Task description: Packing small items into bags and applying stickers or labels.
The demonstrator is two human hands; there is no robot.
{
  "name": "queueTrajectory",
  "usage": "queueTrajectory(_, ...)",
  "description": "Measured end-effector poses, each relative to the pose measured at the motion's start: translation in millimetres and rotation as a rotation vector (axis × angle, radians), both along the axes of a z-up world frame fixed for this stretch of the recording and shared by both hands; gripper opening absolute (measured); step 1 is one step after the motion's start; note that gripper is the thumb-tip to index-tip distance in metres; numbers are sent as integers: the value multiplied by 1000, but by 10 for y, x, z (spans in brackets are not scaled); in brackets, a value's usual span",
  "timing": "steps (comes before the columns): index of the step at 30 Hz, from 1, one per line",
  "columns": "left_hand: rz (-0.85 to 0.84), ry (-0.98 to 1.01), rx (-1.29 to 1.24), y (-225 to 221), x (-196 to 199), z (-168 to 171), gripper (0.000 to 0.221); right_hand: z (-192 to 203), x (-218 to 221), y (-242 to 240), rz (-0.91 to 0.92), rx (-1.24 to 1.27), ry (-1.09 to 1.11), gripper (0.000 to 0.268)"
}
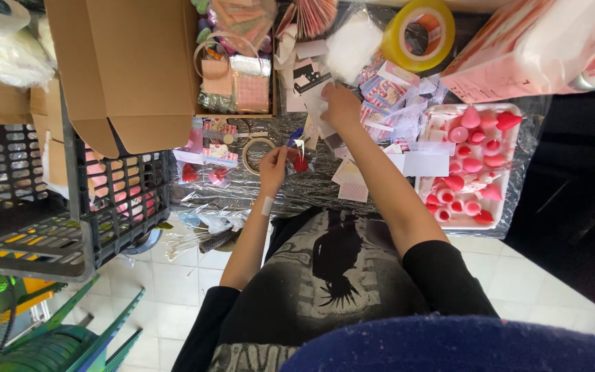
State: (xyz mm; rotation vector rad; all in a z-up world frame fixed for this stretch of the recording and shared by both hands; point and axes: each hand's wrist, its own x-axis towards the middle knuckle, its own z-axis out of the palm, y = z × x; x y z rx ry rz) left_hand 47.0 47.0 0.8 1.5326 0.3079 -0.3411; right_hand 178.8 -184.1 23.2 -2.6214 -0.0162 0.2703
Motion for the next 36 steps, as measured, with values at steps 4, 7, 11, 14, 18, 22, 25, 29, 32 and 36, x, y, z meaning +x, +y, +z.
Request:
queueTrajectory(4, 3, -6, -3, -24, -85, -64, 34, -335, 32, -59, -38, 131, 28, 46)
queueTrajectory(7, 23, -43, -10, -38, -121, -30, 29, -111, 82, -66, -67, 413, -97, 27)
queueTrajectory(11, 0, -79, 64, -33, -207, -102, 23, 607, -86, -69, -322, 835, -270, 14)
queueTrajectory(14, -28, -83, 35, -66, -207, -131, 24, 677, -474, -118, -367, 928, -243, 24)
queueTrajectory(18, -74, -31, -1, -172, -225, -49, 25, -147, -1136, -322, -245, 1014, 120, 19)
queueTrajectory(22, -92, -26, -12, -264, -252, -150, 25, 90, -1389, -446, -200, 1064, 205, 42)
queueTrajectory(25, -88, -17, -40, -280, -299, -246, 25, 126, -1566, -549, -300, 900, 233, 43)
queueTrajectory(29, -76, 30, -114, -292, -301, -305, 22, 515, -1767, -520, -24, 292, -144, 35)
queueTrajectory(32, -60, 30, -98, -290, -286, -300, 21, 732, -1780, -419, -31, 235, -384, 27)
queueTrajectory(36, -73, -7, -50, -288, -282, -238, 19, 550, -1667, -322, -4, 527, -94, 32)
